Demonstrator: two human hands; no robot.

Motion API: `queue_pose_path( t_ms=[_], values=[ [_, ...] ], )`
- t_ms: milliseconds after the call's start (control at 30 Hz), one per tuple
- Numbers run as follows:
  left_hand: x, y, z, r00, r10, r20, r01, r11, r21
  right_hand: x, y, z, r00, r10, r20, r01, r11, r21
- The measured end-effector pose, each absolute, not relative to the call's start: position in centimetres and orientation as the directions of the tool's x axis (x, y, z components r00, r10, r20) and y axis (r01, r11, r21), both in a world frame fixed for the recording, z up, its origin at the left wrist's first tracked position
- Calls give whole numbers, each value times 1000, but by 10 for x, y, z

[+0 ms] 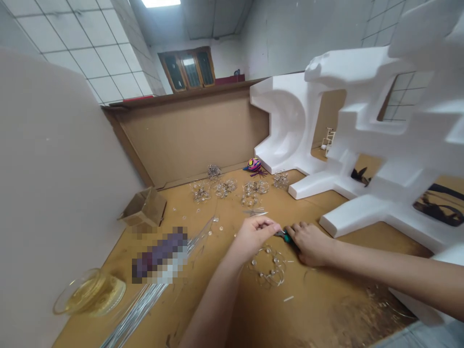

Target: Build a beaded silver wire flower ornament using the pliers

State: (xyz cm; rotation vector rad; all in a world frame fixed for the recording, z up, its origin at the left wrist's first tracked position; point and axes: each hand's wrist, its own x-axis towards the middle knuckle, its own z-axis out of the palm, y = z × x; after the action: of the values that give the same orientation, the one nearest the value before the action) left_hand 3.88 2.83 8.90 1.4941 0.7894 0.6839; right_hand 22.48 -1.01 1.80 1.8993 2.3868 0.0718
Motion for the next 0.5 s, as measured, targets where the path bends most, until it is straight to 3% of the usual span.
queue_pose_path(
  t_ms=[233, 333, 500],
  values=[
    [35, 33, 88, 606, 794, -49, 41, 30, 999, 239, -4, 29, -150, 988, 30, 989, 150, 15],
    [32, 36, 91, 597, 800, -57, 34, 46, 998, 249, -4, 43, -200, 977, 80, 980, 201, -8],
    [26, 42, 93, 583, 810, -68, 33, 60, 998, 270, -6, 59, -343, 921, 187, 939, 339, 55]
  ],
)
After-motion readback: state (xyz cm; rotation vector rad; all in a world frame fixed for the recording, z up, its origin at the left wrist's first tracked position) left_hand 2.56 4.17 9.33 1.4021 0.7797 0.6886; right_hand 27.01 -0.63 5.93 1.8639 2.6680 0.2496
